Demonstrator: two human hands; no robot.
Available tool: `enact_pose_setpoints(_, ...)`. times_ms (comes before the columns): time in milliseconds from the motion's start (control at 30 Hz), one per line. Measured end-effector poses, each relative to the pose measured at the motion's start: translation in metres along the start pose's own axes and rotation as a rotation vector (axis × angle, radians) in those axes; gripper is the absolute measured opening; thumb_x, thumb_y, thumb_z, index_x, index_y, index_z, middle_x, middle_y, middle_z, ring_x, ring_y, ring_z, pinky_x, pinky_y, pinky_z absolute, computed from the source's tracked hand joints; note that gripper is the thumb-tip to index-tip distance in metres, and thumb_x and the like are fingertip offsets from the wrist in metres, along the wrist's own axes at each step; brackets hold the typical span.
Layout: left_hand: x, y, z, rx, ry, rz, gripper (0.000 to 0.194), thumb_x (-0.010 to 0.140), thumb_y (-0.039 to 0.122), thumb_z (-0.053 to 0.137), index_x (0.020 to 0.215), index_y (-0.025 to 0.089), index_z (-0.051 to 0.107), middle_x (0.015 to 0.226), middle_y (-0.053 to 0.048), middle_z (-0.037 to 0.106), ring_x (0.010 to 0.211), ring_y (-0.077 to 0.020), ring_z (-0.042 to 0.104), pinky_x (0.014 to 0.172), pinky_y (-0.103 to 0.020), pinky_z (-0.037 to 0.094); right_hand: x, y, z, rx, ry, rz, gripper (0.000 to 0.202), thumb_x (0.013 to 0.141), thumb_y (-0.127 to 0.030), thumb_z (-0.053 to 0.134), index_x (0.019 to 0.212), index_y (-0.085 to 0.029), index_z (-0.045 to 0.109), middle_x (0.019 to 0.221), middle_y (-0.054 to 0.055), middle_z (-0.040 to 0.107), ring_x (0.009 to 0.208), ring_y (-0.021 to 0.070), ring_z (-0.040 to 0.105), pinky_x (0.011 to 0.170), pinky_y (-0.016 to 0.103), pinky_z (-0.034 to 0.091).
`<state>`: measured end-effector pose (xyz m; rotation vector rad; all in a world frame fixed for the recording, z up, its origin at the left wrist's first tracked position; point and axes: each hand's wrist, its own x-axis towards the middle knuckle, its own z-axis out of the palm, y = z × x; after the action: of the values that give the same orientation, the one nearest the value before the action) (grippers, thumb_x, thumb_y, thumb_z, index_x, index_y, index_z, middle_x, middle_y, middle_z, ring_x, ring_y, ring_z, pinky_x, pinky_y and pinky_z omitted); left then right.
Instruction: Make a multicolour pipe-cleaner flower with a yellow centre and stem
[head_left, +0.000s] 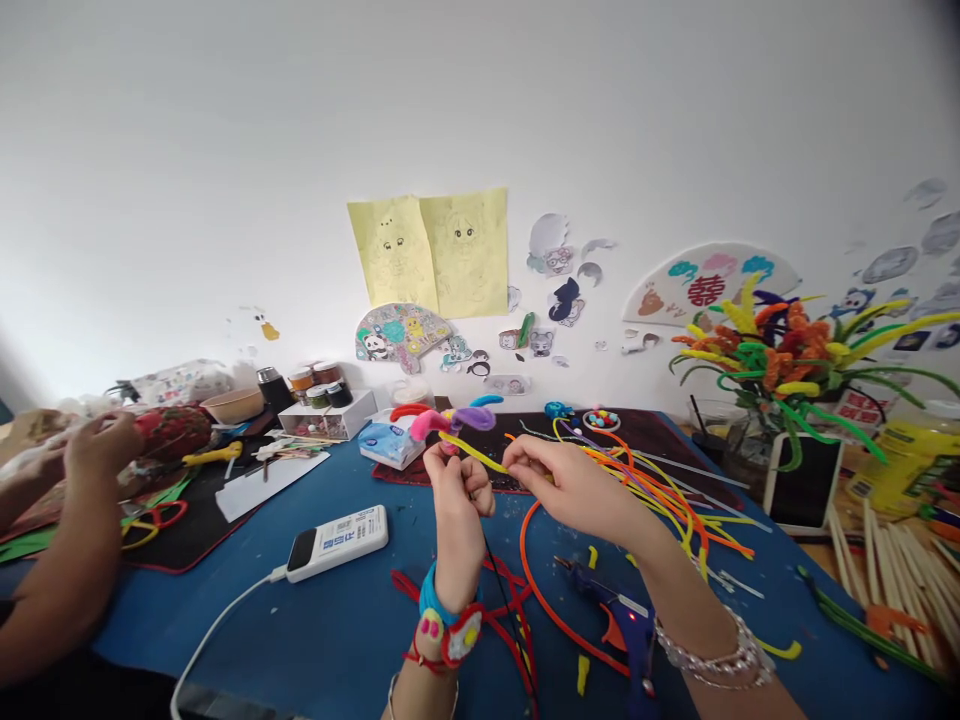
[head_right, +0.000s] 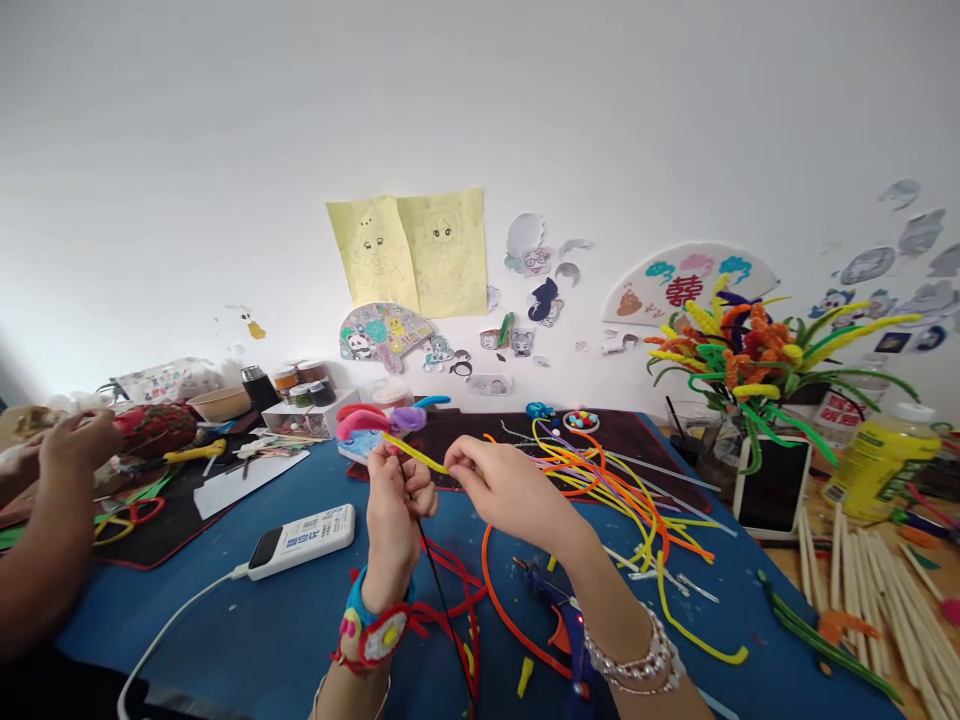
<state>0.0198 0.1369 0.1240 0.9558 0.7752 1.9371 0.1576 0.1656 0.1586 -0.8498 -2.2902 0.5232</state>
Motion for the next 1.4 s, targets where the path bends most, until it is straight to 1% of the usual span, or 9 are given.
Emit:
enact_pose_setpoints(200,0.002,-0.003,-0.001,0.03,0.018,0.044,0.014,0.093,0.022,0.041,0.082,0.025,0.033,0.053,0.012,0.027,0.04,-0.0055,0.016,0.039,-0.018,0.017,-0.006,-0.001,-0.008,0.015,-0.095,-0.039,0.026,0.096,-0.019,0.038,0.111,-0.024,0.059,0.08,-0.003,0.064,0.063,0.0104,0.052,0.061,0.023,0.038)
enact_pose_setpoints(300,0.003,-0.005,-0.002,0.022,-0.028,0.04,0.012,0.092,0.027,0.046,0.084,0.024,0.038,0.053,0.012,0.026,0.04,-0.0046,0.017,0.039,-0.017,0.017,-0.005,0.0,-0.009,0.036,-0.132,-0.095,0.039,0.095,-0.014,0.036,0.128,-0.026,0.053,0.099,0.001,0.069,0.079,0.0128,0.06,0.073,0.025,0.044)
enact_pose_setpoints(400,0.002,-0.008,-0.002,0.029,-0.053,-0.011,0.013,0.092,0.029,0.048,0.083,0.023,0.04,0.053,0.012,0.026,0.041,-0.0042,0.017,0.039,-0.016,0.017,-0.003,0.001,-0.005,0.021,-0.104,-0.152,0.041,0.093,-0.011,0.038,0.128,-0.024,0.056,0.119,0.003,0.066,0.102,0.0162,0.061,0.087,0.028,0.044)
enact_pose_setpoints(500,-0.001,-0.01,-0.002,0.028,-0.016,-0.068,0.014,0.09,0.027,0.05,0.082,0.023,0.04,0.051,0.012,0.024,0.04,-0.0043,0.016,0.039,-0.015,0.015,-0.002,0.0,0.0,-0.011,-0.065,-0.162,0.037,0.093,-0.013,0.041,0.123,-0.022,0.06,0.117,0.004,0.068,0.1,0.018,0.063,0.085,0.03,0.046)
enact_pose_setpoints(733,-0.008,-0.009,0.004,-0.13,-0.126,-0.153,0.036,0.087,0.058,0.044,0.084,0.023,0.045,0.057,0.009,0.029,0.042,-0.0039,0.011,0.038,-0.015,0.011,0.005,0.001,0.012,0.103,0.172,-0.096,0.02,0.092,-0.019,0.049,0.098,-0.021,0.068,0.095,0.001,0.072,0.078,0.0138,0.065,0.068,0.024,0.047)
enact_pose_setpoints(833,-0.01,-0.008,0.009,-0.105,-0.115,-0.153,0.037,0.084,0.054,0.056,0.076,0.024,0.036,0.053,0.011,0.021,0.04,-0.0037,0.01,0.038,-0.015,0.012,0.01,0.004,0.019,0.143,0.338,-0.045,0.016,0.092,-0.024,0.052,0.092,-0.02,0.068,0.085,0.001,0.072,0.068,0.0133,0.063,0.06,0.024,0.045)
enact_pose_setpoints(967,-0.011,-0.008,0.011,-0.11,-0.073,-0.178,0.041,0.08,0.051,0.063,0.072,0.024,0.034,0.051,0.012,0.025,0.038,-0.0031,0.011,0.036,-0.015,0.013,0.012,0.005,0.023,0.102,0.51,-0.079,0.017,0.092,-0.026,0.054,0.1,-0.02,0.069,0.095,0.004,0.072,0.08,0.0171,0.065,0.068,0.026,0.048)
enact_pose_setpoints(1133,-0.011,-0.009,0.01,-0.153,-0.078,-0.304,0.049,0.078,0.057,0.062,0.062,0.022,0.032,0.049,0.011,0.019,0.039,-0.0025,0.009,0.035,-0.016,0.012,0.011,0.004,0.024,-0.019,0.616,-0.122,0.017,0.093,-0.029,0.054,0.098,-0.024,0.07,0.091,0.004,0.073,0.076,0.0174,0.066,0.071,0.027,0.05)
enact_pose_setpoints(1400,-0.016,-0.009,0.012,-0.157,-0.197,-0.293,0.049,0.082,0.052,0.057,0.056,0.021,0.03,0.045,0.011,0.016,0.036,-0.0027,0.009,0.034,-0.015,0.013,0.011,0.006,0.023,-0.103,0.687,-0.166,0.015,0.09,-0.027,0.057,0.089,-0.021,0.071,0.076,0.005,0.07,0.074,0.0185,0.066,0.07,0.028,0.05)
